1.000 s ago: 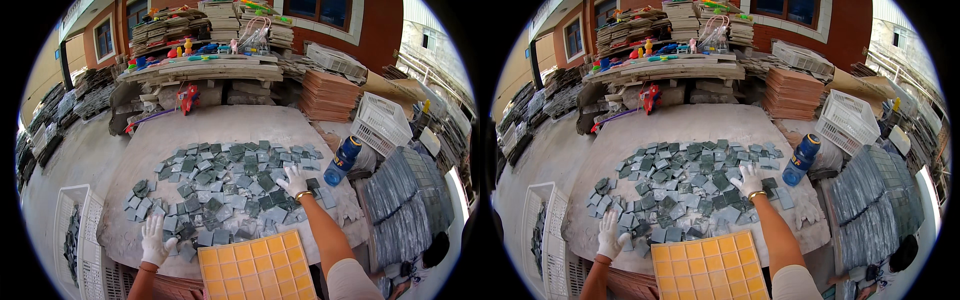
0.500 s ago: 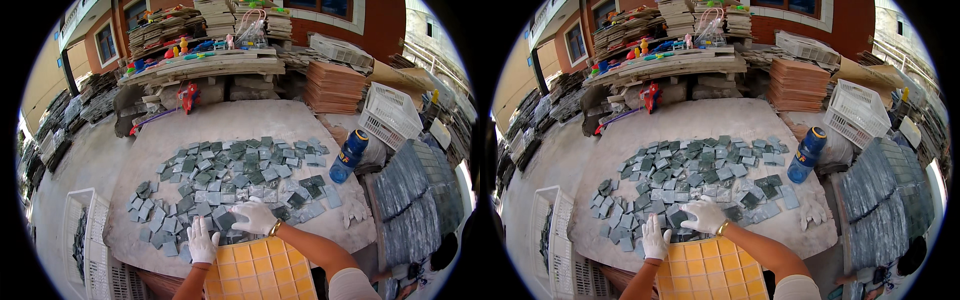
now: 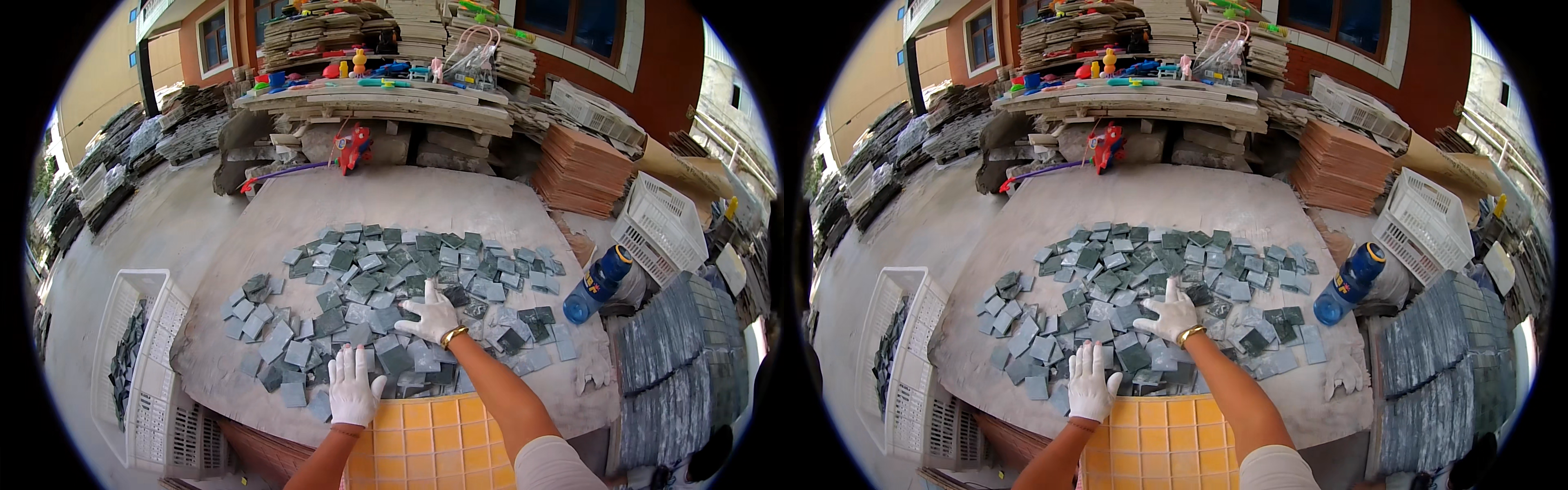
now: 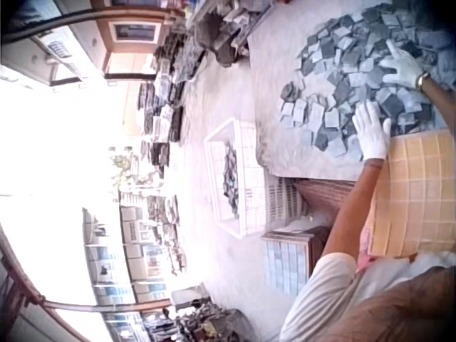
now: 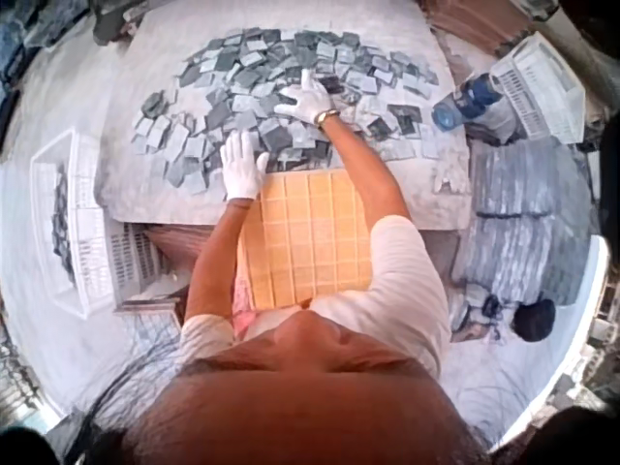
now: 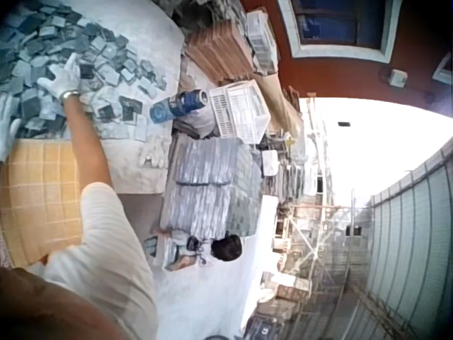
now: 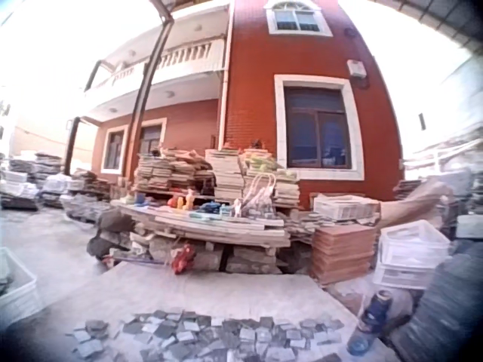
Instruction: The person places small square tiles into a yellow grid frame on a workbench, then flips the frame to reveal a completed tile sheet. They repeat the process with a second frame, arranging tiles by hand.
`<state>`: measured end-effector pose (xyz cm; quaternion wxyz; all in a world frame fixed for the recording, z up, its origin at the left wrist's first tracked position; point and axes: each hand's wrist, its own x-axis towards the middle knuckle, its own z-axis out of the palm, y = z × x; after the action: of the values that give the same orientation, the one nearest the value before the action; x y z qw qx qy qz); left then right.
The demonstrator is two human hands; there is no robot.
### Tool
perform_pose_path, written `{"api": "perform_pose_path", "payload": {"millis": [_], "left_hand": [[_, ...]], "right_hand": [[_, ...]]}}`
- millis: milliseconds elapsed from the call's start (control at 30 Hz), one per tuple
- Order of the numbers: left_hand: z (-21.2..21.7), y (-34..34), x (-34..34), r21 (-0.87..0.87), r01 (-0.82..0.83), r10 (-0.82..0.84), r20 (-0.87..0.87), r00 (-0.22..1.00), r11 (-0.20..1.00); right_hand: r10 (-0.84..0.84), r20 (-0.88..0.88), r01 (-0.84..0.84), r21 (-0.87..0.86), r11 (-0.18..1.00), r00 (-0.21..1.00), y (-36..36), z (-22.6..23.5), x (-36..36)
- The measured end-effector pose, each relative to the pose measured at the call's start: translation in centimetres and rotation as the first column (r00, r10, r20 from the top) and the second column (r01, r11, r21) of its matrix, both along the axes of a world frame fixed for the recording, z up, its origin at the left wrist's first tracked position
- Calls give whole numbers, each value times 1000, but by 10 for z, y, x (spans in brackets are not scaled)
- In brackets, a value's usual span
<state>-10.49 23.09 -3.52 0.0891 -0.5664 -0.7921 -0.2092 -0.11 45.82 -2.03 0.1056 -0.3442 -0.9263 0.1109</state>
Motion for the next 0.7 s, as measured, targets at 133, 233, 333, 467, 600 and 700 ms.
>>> {"api": "perform_pose_path", "payload": {"millis": [133,233,333,467,600,700], "left_hand": [[0,4,0,39,5,-4,-12,1000,999],[-1,3,-2,33,3,-3,2,1000,999],[3,1,-1,21,6,-6,15,1000,1000],[7,1,1,-12,12,-12,1,1000,1000],[8,-1,3,-49,29,-27,31,999,998],[9,0,2,-47,45,-44,33,998,998]], "right_hand": [[236,-98,-249,-156,956,967,-25,26,33],[354,-174,-352,40,935,919,-29,25,54],[34,-269,-14,77,997,962,34,12,63],[-529,-86,534,53,844,845,123,12,96],[-487,-47,488,18,873,872,126,-3,85],[-377,-137,379,-6,925,916,117,-12,86]]}}
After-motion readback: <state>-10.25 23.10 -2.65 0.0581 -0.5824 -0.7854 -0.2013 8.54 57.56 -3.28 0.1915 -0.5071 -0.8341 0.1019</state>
